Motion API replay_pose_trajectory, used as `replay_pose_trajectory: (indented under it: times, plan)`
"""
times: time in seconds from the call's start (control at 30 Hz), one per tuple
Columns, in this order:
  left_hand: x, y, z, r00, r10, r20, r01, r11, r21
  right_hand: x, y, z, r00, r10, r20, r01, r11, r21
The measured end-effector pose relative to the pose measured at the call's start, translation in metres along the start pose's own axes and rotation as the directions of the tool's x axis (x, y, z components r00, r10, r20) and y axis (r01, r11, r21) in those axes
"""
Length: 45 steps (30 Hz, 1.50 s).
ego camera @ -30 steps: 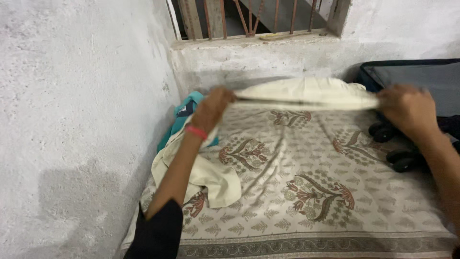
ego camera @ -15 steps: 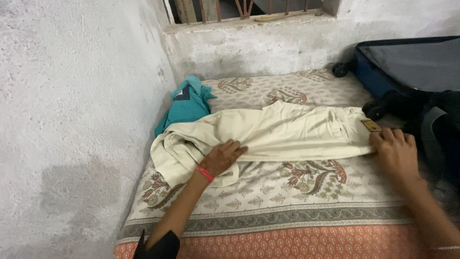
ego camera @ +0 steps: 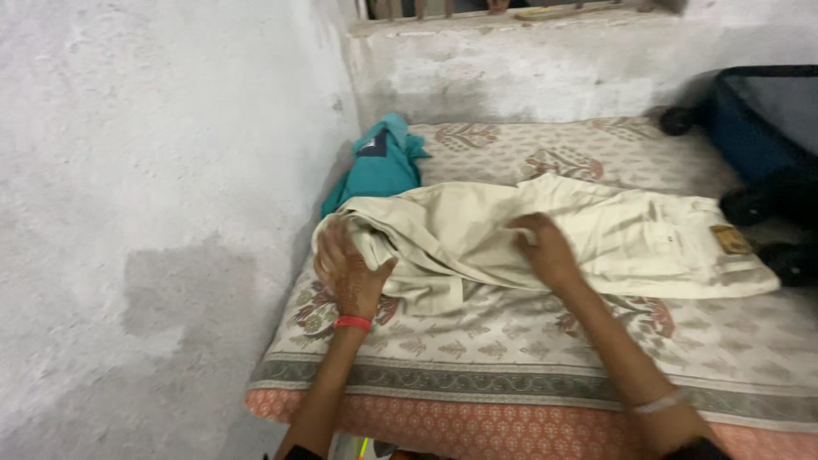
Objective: The person folds a pink and blue patterned shirt and a pair of cream-colored trousers on a bed, places them inside a suitcase, and then closes and zips the suitcase.
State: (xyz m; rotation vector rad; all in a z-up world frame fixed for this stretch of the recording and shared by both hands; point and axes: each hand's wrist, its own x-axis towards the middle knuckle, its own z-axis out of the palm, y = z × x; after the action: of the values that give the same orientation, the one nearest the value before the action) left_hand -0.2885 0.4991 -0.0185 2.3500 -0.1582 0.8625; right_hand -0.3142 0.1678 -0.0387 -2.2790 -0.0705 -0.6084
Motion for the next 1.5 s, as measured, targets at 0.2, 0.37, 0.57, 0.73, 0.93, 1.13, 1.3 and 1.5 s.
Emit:
replay_pose_trajectory:
  times: [0.2, 0.37, 0.57, 0.73, 0.93, 1.13, 1.3, 1.5]
  plan:
    - [0.015, -0.062, 0.06, 0.96, -0.223, 0.169, 0.208, 0.973, 0.105, 0.012, -0.026, 0.102, 0.991, -0.129, 0.045, 0.123, 0.985, 0.118]
    - [0.091, -0.114, -0.003, 0.937, 0.345, -0.06, -0.278, 0.838, 0.47, 0.008, -0.026, 0.093, 0.989, -0.113, 0.093, 0.092, 0.974, 0.209]
    - [0.111, -0.084, -0.053, 0.791, 0.612, -0.004, -0.493, 0.641, 0.588, 0.008, -0.029, 0.094, 0.961, -0.174, 0.216, 0.201, 0.974, -0.108]
    - [0.007, -0.017, -0.031, 0.945, 0.273, 0.181, -0.279, 0.96, 0.01, 0.007, -0.023, 0.1, 0.955, -0.189, 0.229, 0.236, 0.951, -0.2]
    - [-0.012, -0.028, 0.013, 0.993, 0.112, 0.031, -0.086, 0.889, -0.449, 0.008, -0.017, 0.104, 0.956, -0.178, 0.231, 0.228, 0.951, -0.21]
    - [0.0, -0.031, 0.091, 0.814, -0.429, 0.391, 0.475, 0.103, -0.874, 0.008, -0.01, 0.106, 0.958, -0.178, 0.225, 0.222, 0.956, -0.193]
    - [0.027, -0.032, 0.115, 0.713, -0.504, 0.488, 0.473, -0.169, -0.865, 0.008, -0.009, 0.107, 0.956, -0.162, 0.244, 0.211, 0.959, -0.191]
    - [0.076, -0.017, 0.076, 0.781, -0.594, 0.194, 0.202, -0.053, -0.978, 0.01, -0.015, 0.108, 0.959, -0.136, 0.25, 0.186, 0.965, -0.187]
